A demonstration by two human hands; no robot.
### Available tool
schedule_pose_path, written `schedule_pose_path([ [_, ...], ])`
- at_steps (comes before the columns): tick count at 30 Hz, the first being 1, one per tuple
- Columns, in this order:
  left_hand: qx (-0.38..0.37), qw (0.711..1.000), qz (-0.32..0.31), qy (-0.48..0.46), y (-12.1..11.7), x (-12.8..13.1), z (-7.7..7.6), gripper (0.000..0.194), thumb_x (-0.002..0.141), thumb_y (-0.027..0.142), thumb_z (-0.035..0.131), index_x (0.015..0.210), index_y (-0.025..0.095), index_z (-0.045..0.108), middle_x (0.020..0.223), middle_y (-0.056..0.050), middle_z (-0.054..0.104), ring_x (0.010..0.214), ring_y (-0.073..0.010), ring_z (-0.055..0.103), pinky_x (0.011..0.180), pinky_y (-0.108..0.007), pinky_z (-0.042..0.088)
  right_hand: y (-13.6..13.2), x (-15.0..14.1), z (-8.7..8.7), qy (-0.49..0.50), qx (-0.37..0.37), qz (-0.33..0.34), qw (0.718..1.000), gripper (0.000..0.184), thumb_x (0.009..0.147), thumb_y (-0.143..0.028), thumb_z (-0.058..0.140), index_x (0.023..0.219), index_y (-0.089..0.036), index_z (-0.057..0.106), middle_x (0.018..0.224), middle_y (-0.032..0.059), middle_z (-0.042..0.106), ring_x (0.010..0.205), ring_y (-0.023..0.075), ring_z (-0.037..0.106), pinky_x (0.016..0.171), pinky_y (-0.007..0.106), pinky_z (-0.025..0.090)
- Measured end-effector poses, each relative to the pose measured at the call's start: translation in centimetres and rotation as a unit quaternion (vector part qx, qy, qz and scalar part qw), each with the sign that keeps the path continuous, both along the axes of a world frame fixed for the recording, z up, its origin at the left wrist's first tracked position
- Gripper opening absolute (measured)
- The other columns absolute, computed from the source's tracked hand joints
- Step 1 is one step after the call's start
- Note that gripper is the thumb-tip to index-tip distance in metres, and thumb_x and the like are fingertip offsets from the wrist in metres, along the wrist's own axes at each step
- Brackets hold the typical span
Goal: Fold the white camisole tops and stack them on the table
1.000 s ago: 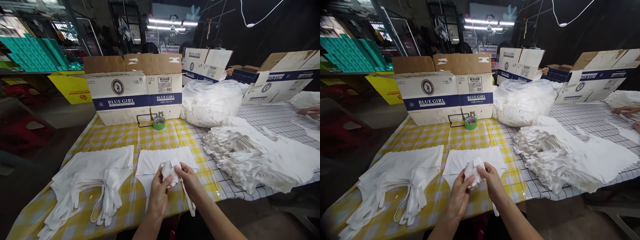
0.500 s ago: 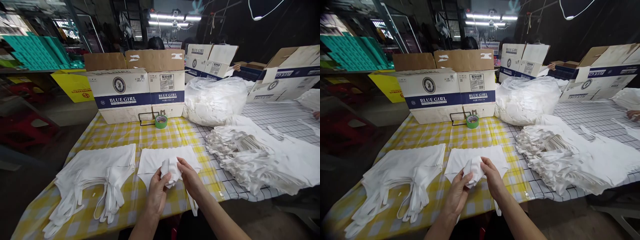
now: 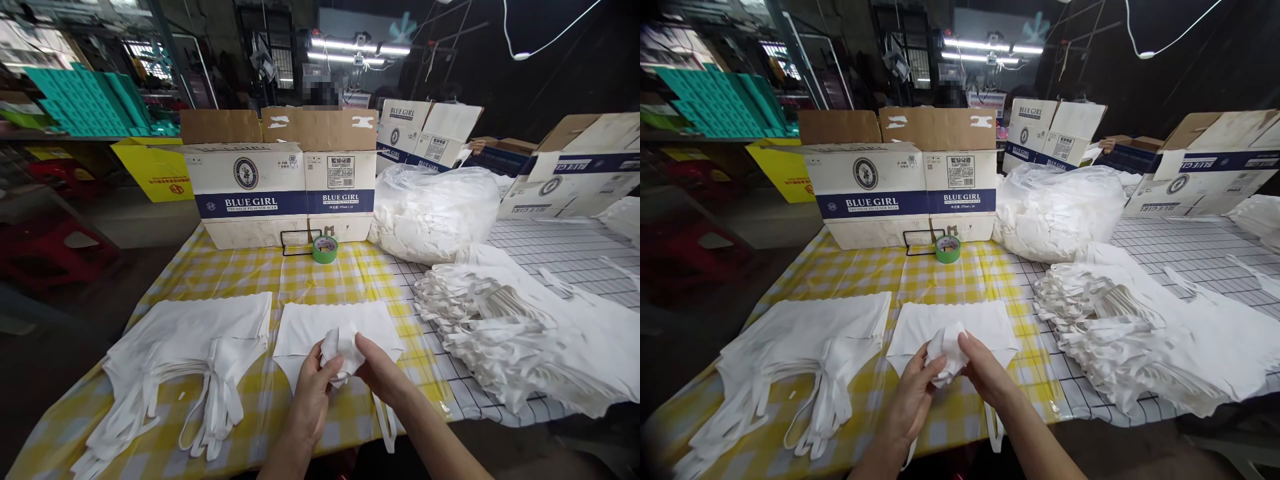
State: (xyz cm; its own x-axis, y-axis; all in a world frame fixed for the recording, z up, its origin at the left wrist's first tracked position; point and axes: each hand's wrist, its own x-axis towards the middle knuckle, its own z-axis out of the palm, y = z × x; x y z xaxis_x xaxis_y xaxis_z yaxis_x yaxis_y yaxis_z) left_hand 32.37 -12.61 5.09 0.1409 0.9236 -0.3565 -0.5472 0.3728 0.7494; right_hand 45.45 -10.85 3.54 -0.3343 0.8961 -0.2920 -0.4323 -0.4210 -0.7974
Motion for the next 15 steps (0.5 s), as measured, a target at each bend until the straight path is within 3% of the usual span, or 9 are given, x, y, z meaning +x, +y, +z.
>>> schedule_pose_path([
  [5, 0.038, 0.997, 0.004, 0.065, 0.6, 0.0, -1.3, 0.045, 0.068, 0.032, 0.07, 0.109, 0.016, 0.06, 0.103, -0.009, 0.066, 0.095, -0.0232, 0.06, 0.082, -0.029, 0.045, 0.7, 0.0, 0.4, -0.048, 0.024, 0.023, 0.998, 0.033, 0.074, -0.04, 0.067, 0.096, -0.016, 0.062, 0.082, 0.0046, 0.063, 0.074, 0.0185, 0.056, 0.068, 0.031, 0.043],
  [9, 0.045, 0.995, 0.002, 0.091, 1.4, -0.4, -2.7, 0.051, 0.066, 0.033, 0.071, 0.112, 0.015, 0.059, 0.112, -0.012, 0.062, 0.102, -0.0254, 0.057, 0.084, -0.03, 0.045, 2.1, 0.2, -0.2, -0.057, 0.033, 0.019, 0.998, 0.031, 0.069, -0.037, 0.071, 0.091, -0.017, 0.061, 0.079, 0.0032, 0.062, 0.07, 0.0181, 0.056, 0.065, 0.031, 0.043],
  [12, 0.015, 0.994, 0.036, 0.106, 2.1, -0.8, -3.2, 0.059, 0.06, 0.035, 0.074, 0.114, 0.017, 0.058, 0.115, -0.012, 0.059, 0.098, -0.0245, 0.057, 0.076, -0.029, 0.047, 4.4, 0.5, -0.4, -0.066, 0.044, 0.007, 0.997, 0.034, 0.067, -0.038, 0.072, 0.091, -0.016, 0.062, 0.078, 0.0043, 0.063, 0.069, 0.0184, 0.057, 0.065, 0.032, 0.044],
  [15, 0.004, 0.988, 0.082, 0.132, 2.4, -1.4, -3.4, 0.059, 0.057, 0.039, 0.075, 0.11, 0.02, 0.06, 0.117, -0.012, 0.054, 0.092, -0.0209, 0.055, 0.067, -0.026, 0.047, 8.5, 1.0, -0.3, -0.099, 0.063, -0.064, 0.991, 0.035, 0.063, -0.04, 0.073, 0.084, -0.014, 0.063, 0.073, 0.0044, 0.062, 0.064, 0.0164, 0.055, 0.06, 0.03, 0.042],
])
